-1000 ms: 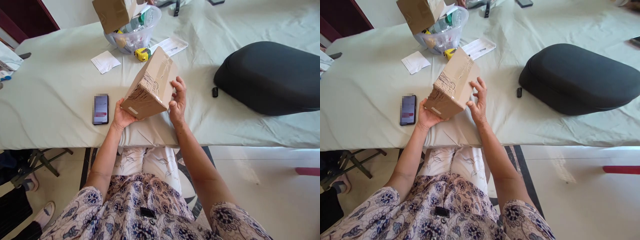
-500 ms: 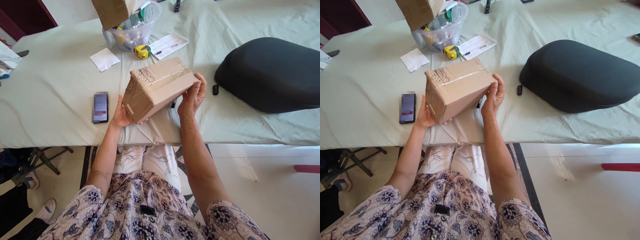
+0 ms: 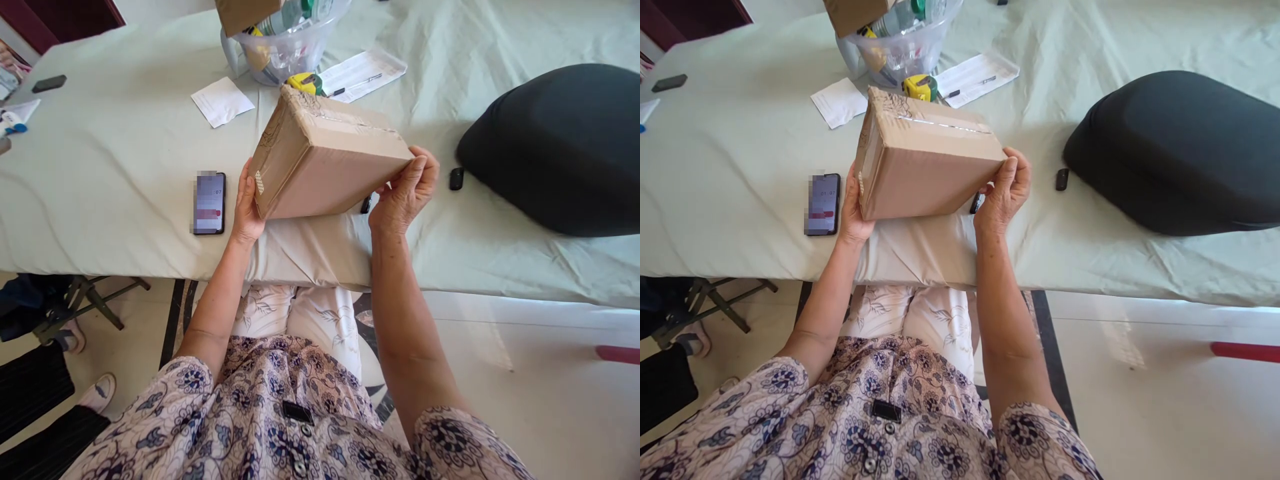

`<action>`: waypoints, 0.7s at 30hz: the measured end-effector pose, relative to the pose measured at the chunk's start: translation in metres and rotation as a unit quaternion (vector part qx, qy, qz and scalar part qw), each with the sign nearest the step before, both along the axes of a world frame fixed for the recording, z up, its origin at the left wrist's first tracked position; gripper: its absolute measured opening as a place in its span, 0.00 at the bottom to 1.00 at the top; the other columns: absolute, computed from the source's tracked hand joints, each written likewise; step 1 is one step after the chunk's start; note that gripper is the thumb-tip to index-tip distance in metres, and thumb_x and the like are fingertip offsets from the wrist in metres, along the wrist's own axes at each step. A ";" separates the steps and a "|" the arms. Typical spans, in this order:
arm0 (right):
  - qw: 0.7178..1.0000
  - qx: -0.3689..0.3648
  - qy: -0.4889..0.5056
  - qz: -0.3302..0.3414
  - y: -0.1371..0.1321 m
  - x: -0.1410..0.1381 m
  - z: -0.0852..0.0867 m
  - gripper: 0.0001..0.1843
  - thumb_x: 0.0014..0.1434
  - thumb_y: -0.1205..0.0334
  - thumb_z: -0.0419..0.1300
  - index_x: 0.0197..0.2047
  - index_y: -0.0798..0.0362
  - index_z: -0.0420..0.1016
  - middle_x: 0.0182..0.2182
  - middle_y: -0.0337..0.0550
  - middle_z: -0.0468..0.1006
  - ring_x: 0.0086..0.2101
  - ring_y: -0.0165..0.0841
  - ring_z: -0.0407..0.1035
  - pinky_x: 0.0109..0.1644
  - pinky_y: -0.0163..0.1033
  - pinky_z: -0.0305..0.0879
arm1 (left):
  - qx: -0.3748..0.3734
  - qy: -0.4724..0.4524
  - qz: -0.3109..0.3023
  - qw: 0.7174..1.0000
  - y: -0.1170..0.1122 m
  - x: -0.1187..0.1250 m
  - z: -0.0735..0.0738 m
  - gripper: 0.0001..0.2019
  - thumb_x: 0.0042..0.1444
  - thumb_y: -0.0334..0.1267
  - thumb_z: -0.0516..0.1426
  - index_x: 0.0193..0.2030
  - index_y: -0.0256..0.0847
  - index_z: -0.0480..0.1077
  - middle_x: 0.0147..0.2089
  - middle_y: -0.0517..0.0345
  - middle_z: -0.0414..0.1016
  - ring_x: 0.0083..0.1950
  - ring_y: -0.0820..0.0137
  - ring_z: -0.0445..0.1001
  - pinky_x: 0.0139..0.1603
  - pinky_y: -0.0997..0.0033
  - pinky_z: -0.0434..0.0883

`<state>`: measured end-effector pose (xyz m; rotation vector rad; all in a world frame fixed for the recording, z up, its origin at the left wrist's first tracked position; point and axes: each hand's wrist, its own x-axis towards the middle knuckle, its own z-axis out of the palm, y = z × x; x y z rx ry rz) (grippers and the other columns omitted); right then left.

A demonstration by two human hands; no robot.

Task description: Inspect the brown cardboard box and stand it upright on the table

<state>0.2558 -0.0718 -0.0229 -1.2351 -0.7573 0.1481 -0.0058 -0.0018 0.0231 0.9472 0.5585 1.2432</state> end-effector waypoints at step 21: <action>0.985 -0.054 -0.141 0.088 -0.002 -0.025 0.005 0.33 0.69 0.33 0.54 0.69 0.40 0.69 0.49 0.46 0.76 0.45 0.39 0.76 0.46 0.50 0.79 | -0.164 -0.029 0.000 0.986 0.018 -0.007 -0.015 0.09 0.66 0.44 0.56 0.50 0.47 0.70 0.56 0.53 0.81 0.58 0.63 0.80 0.52 0.64 0.82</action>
